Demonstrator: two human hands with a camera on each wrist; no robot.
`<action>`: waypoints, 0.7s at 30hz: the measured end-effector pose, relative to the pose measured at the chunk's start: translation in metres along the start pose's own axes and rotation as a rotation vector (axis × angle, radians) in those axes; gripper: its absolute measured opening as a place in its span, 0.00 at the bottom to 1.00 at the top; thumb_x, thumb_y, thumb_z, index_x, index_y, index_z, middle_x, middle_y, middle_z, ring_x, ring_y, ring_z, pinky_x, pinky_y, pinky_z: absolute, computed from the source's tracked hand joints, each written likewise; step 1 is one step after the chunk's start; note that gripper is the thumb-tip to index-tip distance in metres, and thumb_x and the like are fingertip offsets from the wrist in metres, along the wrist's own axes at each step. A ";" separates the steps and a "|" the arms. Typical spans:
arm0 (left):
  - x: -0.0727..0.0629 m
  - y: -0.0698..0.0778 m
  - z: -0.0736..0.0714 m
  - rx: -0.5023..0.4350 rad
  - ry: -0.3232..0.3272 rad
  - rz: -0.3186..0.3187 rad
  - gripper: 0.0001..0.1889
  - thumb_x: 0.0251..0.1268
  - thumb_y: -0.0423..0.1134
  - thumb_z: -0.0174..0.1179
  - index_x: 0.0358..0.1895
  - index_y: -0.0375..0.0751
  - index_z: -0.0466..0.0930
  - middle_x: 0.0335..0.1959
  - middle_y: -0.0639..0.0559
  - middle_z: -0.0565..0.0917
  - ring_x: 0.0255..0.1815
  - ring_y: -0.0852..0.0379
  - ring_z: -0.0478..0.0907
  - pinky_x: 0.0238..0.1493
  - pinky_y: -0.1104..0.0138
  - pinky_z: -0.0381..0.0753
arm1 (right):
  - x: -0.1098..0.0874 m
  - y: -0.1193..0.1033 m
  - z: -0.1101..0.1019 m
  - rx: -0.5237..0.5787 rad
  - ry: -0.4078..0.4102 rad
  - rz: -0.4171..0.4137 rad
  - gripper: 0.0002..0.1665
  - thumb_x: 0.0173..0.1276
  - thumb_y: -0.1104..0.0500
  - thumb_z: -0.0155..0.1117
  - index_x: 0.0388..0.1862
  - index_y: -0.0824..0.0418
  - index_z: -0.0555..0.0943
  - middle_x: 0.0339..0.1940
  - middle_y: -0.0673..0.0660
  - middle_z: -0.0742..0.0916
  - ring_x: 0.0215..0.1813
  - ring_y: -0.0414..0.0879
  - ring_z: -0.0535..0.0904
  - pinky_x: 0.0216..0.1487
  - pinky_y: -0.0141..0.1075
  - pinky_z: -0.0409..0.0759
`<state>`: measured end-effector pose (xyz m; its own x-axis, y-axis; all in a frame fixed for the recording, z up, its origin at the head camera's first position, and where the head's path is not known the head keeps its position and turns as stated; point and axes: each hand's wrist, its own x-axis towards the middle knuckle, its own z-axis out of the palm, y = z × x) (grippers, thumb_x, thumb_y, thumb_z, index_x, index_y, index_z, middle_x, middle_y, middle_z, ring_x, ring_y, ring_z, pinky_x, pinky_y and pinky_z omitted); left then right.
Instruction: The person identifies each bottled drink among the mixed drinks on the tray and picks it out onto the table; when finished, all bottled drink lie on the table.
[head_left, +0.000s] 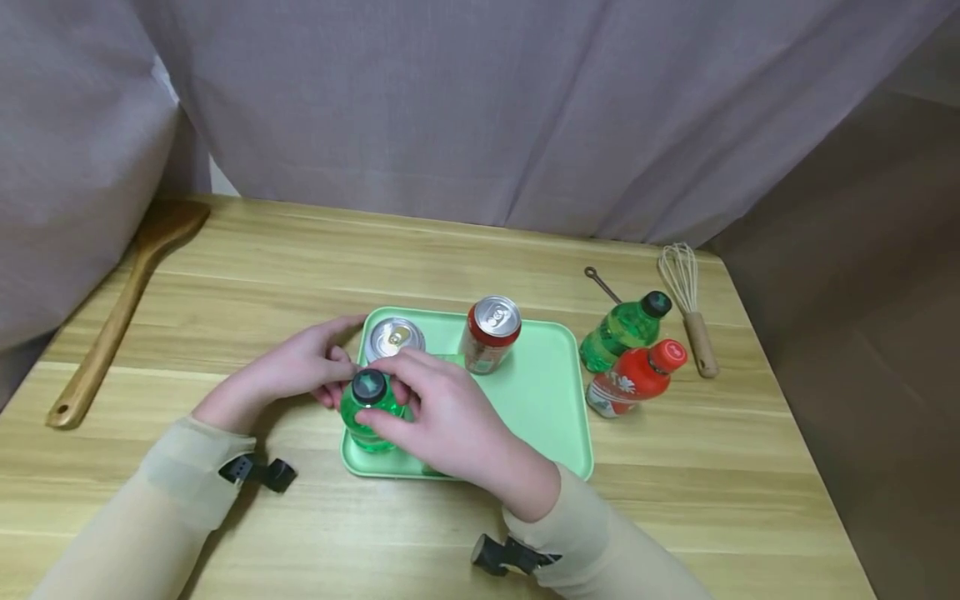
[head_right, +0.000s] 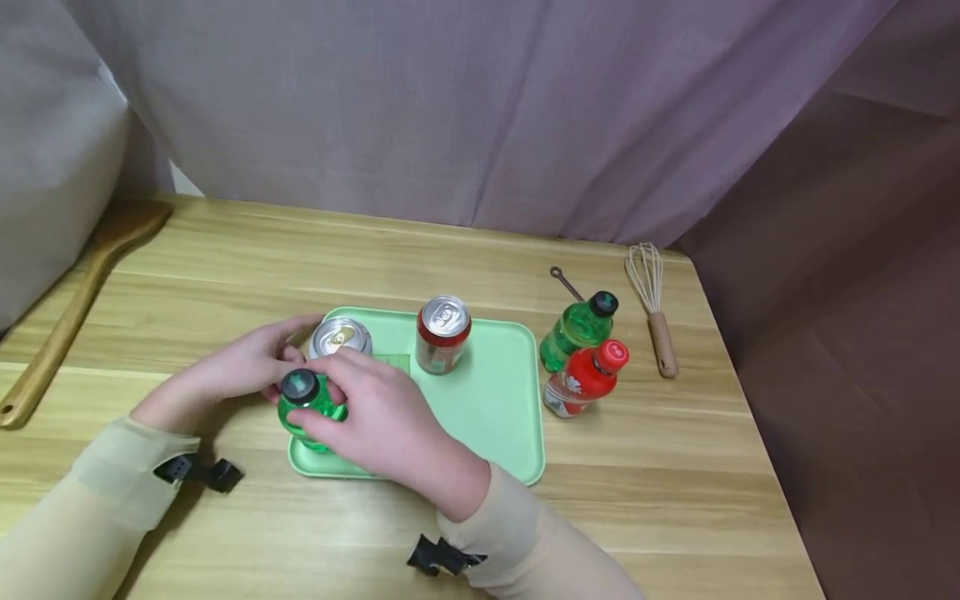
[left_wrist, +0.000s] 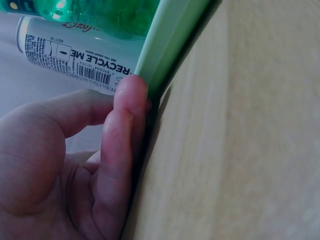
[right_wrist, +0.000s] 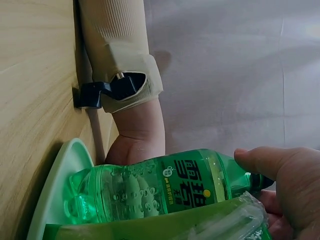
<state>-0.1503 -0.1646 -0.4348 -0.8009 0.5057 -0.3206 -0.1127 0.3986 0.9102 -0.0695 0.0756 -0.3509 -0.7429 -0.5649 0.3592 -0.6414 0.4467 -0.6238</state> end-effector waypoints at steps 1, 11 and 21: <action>0.000 0.000 0.000 0.000 -0.001 0.001 0.47 0.70 0.31 0.61 0.85 0.42 0.42 0.25 0.42 0.85 0.22 0.47 0.84 0.24 0.57 0.90 | 0.000 0.000 0.000 -0.001 -0.001 -0.001 0.21 0.61 0.54 0.80 0.52 0.57 0.85 0.29 0.46 0.77 0.29 0.38 0.71 0.29 0.22 0.70; -0.001 0.000 -0.001 0.002 0.000 -0.002 0.47 0.70 0.33 0.62 0.85 0.42 0.41 0.26 0.42 0.85 0.22 0.47 0.84 0.23 0.57 0.90 | 0.001 0.001 0.002 -0.038 0.002 -0.015 0.22 0.62 0.53 0.80 0.52 0.57 0.85 0.27 0.48 0.76 0.28 0.37 0.70 0.29 0.22 0.68; 0.000 0.000 -0.001 -0.002 -0.003 -0.007 0.48 0.69 0.32 0.62 0.85 0.43 0.42 0.26 0.42 0.85 0.22 0.47 0.84 0.24 0.57 0.90 | 0.001 0.000 0.003 -0.046 0.019 -0.014 0.21 0.60 0.51 0.81 0.49 0.56 0.85 0.25 0.48 0.76 0.29 0.36 0.67 0.29 0.23 0.67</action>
<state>-0.1508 -0.1648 -0.4347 -0.7982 0.5053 -0.3279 -0.1192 0.4010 0.9083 -0.0697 0.0723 -0.3525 -0.7373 -0.5578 0.3810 -0.6592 0.4711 -0.5861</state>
